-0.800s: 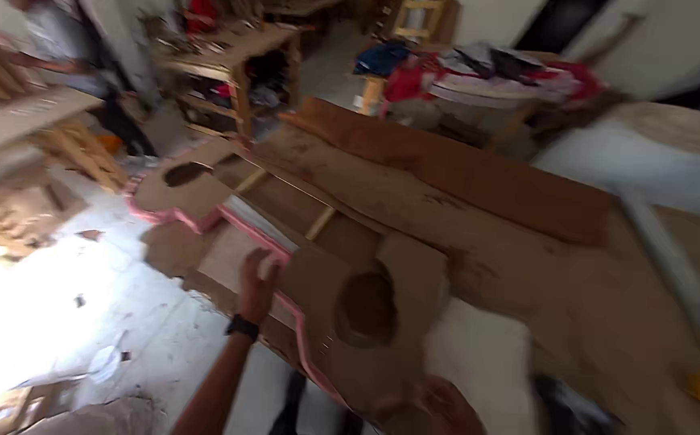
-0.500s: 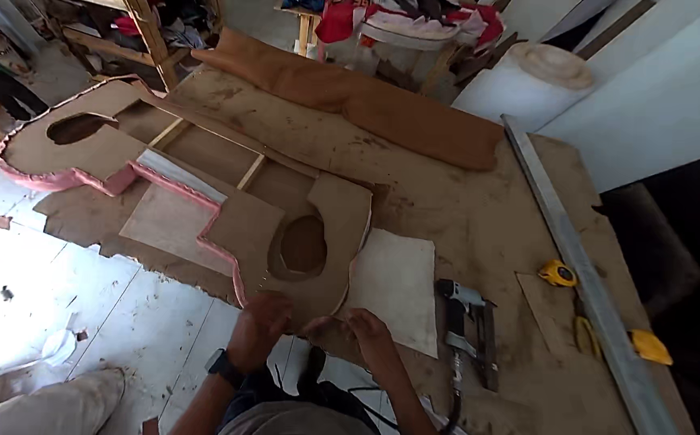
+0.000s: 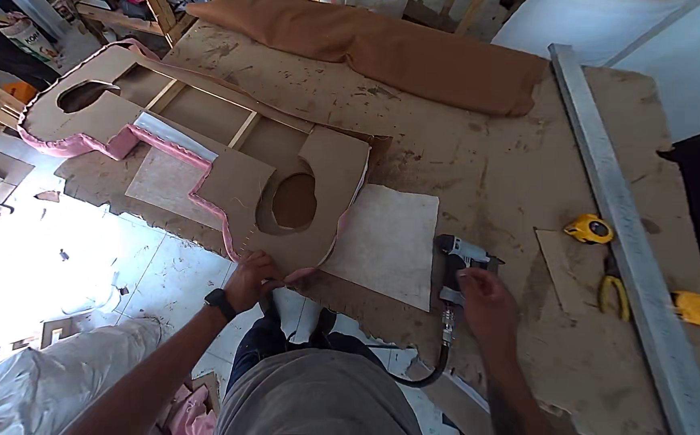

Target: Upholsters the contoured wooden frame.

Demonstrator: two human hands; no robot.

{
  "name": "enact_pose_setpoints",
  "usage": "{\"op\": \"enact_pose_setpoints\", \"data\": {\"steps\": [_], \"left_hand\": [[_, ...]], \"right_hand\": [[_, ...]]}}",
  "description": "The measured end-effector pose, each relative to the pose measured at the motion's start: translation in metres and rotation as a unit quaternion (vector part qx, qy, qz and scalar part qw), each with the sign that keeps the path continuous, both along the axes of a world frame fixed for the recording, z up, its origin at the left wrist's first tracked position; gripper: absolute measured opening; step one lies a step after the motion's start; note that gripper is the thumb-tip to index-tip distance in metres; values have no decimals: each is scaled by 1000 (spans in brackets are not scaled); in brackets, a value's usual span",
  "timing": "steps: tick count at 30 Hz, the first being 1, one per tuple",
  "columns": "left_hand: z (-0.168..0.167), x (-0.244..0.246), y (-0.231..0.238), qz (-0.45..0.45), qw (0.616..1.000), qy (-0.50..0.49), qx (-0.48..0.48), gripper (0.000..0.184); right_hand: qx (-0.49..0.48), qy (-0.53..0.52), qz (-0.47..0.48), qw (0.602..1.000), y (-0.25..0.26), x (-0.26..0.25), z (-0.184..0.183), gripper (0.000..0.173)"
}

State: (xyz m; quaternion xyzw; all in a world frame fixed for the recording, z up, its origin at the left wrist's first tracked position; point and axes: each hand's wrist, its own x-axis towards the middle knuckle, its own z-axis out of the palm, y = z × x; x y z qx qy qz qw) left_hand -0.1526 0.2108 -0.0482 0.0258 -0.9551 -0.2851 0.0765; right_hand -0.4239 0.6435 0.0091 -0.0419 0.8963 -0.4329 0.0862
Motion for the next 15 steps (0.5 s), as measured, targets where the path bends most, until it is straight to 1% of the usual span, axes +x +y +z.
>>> {"op": "enact_pose_setpoints", "data": {"steps": [3,6,8,10,12,14,15], "left_hand": [[2,-5,-5,-6,996,-17,91,14],[3,-10,-6,22,992,-31,124,12],[3,-11,-5,34,991,-38,121,11],[5,-14,-7,36,993,-47,102,13],[9,-18,-13,29,995,-72,63,18],[12,-28,-22,26,995,-100,12,30],[12,-31,-26,18,994,-108,-8,36]], "right_hand": [[15,26,-56,998,20,-18,-19,47],[70,14,-68,995,0,-27,-40,72],[132,29,-96,986,-16,-27,-53,82],[166,28,-118,979,-24,-29,-58,81],[181,7,-122,976,-24,-22,-48,76],[184,-5,-118,976,-26,0,-18,66],[174,-13,-119,977,-30,19,1,60]]}}
